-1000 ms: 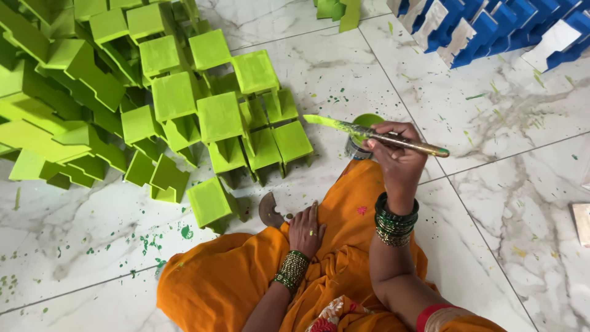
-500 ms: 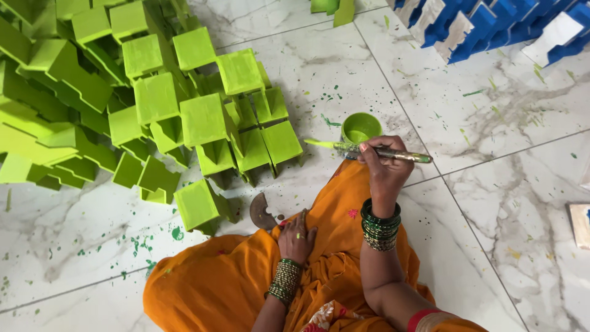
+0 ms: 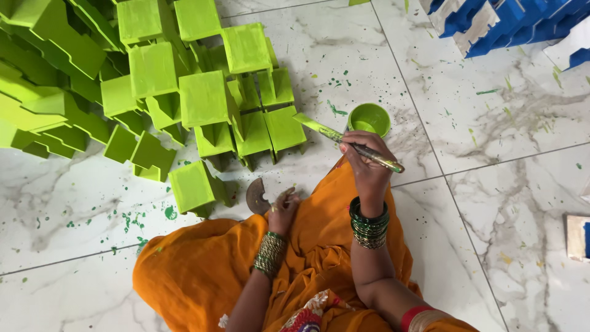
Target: The person sits on the floor and paints green foam craft pieces with a brush, dipping the brush into a paint can between pieces. They rotate and reposition the pieces to coat different surfaces and set painted pieces with the others.
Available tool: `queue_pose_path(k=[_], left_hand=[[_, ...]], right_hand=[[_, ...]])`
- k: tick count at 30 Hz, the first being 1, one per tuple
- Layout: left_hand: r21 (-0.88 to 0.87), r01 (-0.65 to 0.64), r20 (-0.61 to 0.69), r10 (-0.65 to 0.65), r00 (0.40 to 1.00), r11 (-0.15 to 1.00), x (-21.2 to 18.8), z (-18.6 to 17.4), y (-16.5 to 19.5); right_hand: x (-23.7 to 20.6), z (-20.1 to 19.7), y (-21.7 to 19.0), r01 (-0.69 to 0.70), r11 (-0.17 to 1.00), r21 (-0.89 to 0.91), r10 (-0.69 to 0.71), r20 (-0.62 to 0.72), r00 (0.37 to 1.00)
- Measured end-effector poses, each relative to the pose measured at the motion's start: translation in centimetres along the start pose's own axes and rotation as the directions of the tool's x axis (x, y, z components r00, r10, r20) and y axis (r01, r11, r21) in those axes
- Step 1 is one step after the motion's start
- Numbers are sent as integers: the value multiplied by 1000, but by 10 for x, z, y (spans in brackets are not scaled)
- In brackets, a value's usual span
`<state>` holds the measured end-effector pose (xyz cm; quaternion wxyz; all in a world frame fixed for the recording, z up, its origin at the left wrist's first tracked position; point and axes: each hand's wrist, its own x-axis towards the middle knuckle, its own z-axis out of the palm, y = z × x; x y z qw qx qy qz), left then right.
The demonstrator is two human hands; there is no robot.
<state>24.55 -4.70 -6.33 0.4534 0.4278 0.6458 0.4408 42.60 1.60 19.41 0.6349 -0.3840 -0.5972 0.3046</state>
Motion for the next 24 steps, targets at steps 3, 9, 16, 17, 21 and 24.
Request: queue_pose_path(k=[3,9,16,17,21,24], left_hand=[[-438,252,70,-247,966,863,28,5,-1],[-884,253,123,-327,937,393,74,3,14],[-936,152,17,-388,922,319,88,10,29],[-937,152,18,-388,921,316,90,11,31],[-928,155,22,-365,931,339,96,11,38],[-923,161,25,-364,931,349,97,11,41]], right_hand=[[2,-9,4,-18,999,30,18,-24,1000],[4,-26,12,-32,996,79,37,-65,997],[7,-34,25,-66,984,164,83,-100,991],[7,-34,27,-74,980,183,92,-94,991],[6,-36,30,-86,971,221,106,-80,991],[5,-37,30,-89,971,220,109,-81,991]])
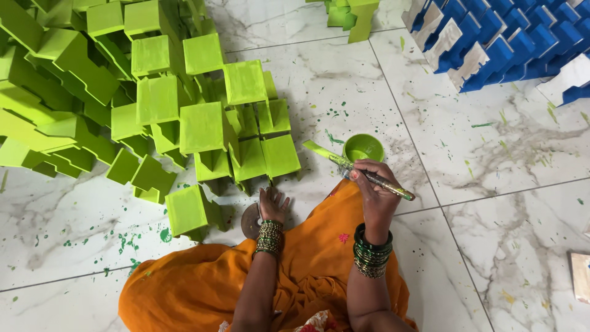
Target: The person sits on the floor and paints green foam craft pieces with a brush, dipping the brush into a paint can between pieces. They rotate and reposition the pieces to coat different surfaces and set painted pieces with the others.
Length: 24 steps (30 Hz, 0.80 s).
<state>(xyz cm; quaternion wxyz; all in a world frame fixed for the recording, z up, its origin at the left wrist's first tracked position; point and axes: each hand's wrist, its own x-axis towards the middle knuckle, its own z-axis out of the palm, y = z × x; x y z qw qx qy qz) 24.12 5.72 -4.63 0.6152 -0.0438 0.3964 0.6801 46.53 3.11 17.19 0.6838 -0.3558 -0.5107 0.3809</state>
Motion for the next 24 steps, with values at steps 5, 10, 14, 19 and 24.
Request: queue_pose_path(k=[5,10,14,19,24], left_hand=[[21,-25,-57,26,998,999,-1,4,-1],[-40,-21,-61,18,998,999,-4,7,-6],[-88,-10,31,13,999,996,-4,11,-12],[-136,-87,28,91,995,987,-1,18,-12],[-181,-83,76,99,992,980,-5,25,-10]], right_hand=[[0,2,-3,6,1000,-28,-6,-2,1000],[0,4,-5,2,1000,-21,-2,-9,1000],[-1,3,-4,12,998,-63,-13,-11,1000],[1,2,-3,-1,1000,-4,1,-14,1000],[2,0,-2,11,1000,-26,-12,-23,1000]])
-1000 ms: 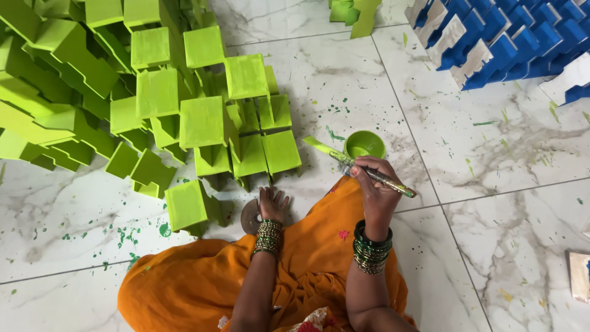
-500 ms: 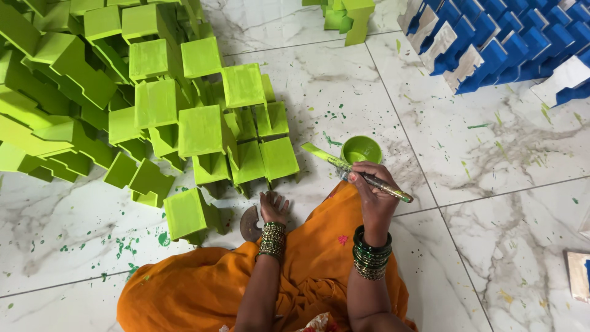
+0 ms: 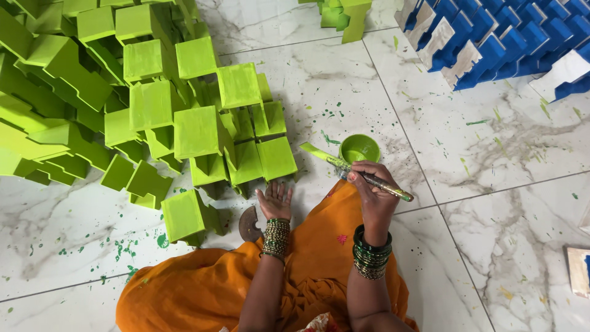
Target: The person sits on the floor and paints green foam craft pieces with a brush, dipping the brush into a paint can between pieces. They rotate and reposition the pieces to coat different surfaces and set painted pieces with the others.
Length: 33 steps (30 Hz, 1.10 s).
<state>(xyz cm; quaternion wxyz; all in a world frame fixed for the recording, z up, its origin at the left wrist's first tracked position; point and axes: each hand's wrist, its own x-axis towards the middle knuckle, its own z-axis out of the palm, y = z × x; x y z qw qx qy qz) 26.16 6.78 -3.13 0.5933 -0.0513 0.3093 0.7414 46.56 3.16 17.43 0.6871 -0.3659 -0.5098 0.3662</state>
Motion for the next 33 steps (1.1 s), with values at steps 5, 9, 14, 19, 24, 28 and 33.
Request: queue_pose_path(k=[5,9,14,19,24,28,33], left_hand=[[-29,-26,33,27,999,999,1,7,-2],[-34,-32,0,32,999,999,11,9,3],[-67,-23,6,23,1000,997,18,8,7],[-52,-52,-27,51,998,997,13,11,-3],[-12,-89,17,90,996,996,10,17,-8],[10,-98,-16,98,995,995,13,23,-9],[24,-119,27,119,993,993,12,24,-11]], right_hand=[[-1,-2,0,-11,1000,18,11,-1,1000],[-1,-2,1,4,1000,6,-4,-2,1000],[0,-2,3,-7,1000,0,7,-2,1000],[0,-2,3,-17,1000,24,17,1,1000],[1,-2,3,3,1000,-10,-3,-11,1000],[1,-3,5,-15,1000,-4,15,-24,1000],[1,-6,5,-13,1000,-11,13,-22,1000]])
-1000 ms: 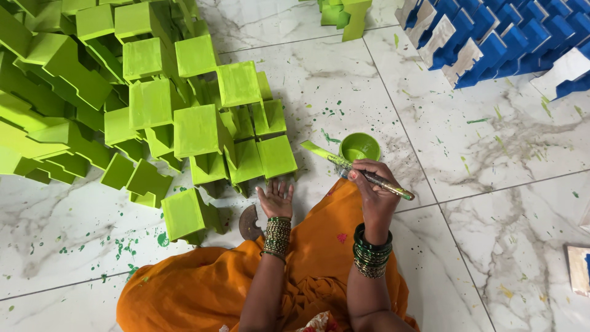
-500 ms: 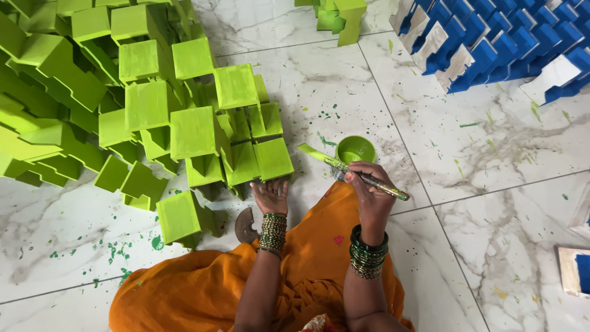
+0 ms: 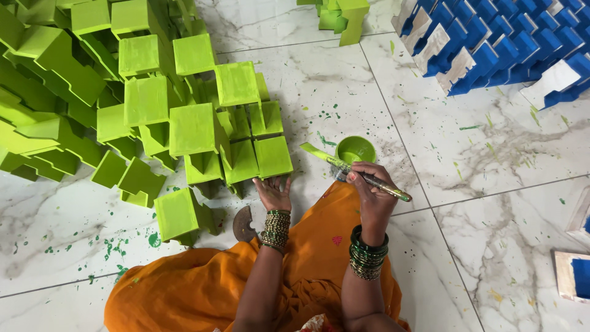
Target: The person sits on the floor and paints green foam craft pieces with a brush, dipping the brush into a paint can between pieces. They rotate and reposition the pieces to coat different surfaces and set painted pieces with the others.
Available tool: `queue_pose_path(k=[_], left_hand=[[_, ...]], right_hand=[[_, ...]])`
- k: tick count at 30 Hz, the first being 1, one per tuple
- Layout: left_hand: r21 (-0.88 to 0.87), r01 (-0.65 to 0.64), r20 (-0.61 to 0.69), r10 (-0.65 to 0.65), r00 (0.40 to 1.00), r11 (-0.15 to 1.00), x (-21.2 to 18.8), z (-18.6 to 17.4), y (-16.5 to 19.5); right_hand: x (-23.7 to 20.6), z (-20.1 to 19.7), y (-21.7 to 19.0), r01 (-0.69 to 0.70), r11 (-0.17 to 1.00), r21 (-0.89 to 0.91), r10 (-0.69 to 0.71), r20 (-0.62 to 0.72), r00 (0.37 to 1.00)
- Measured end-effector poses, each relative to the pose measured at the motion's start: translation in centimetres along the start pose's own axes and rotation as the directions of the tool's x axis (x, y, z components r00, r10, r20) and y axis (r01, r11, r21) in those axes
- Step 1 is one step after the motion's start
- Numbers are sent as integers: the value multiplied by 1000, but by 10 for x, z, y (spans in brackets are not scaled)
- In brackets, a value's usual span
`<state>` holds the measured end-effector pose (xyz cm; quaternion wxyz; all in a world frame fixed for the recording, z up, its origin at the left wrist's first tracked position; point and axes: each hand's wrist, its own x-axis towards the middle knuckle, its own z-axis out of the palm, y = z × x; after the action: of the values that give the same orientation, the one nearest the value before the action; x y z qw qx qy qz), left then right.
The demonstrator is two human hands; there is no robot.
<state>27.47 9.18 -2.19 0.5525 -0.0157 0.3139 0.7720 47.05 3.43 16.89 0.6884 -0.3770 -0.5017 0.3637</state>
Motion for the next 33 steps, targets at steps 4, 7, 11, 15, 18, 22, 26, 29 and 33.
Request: queue_pose_path(k=[4,7,11,15,18,22,26,29,33], left_hand=[[15,8,-22,-7,1000,1000,-6,-2,2],[89,30,-79,-23,997,996,-15,-7,0],[285,52,-32,-45,998,957,-47,-23,-15],[450,86,46,-119,992,889,-80,-40,-22],[634,-52,163,-67,984,771,-97,-50,-15],[734,-282,366,-10,931,618,-112,-59,-15],[771,-636,630,110,769,29,-115,-66,-18],[751,-649,658,49,752,-124,-120,-69,-15],[764,-637,643,29,766,-106,-123,-66,-10]], right_hand=[[0,1,-1,9,999,-44,-9,-11,1000],[1,7,0,11,1000,17,-11,19,1000],[-2,22,1,89,990,-107,-77,116,990],[-3,46,2,192,960,-203,-138,253,958],[-9,61,2,282,918,-278,-188,318,929],[-20,79,3,330,907,-263,-222,368,903],[-34,92,1,296,917,-267,-170,410,896],[-42,98,-6,271,926,-261,-139,432,891],[-49,94,-23,334,898,-286,-195,423,885]])
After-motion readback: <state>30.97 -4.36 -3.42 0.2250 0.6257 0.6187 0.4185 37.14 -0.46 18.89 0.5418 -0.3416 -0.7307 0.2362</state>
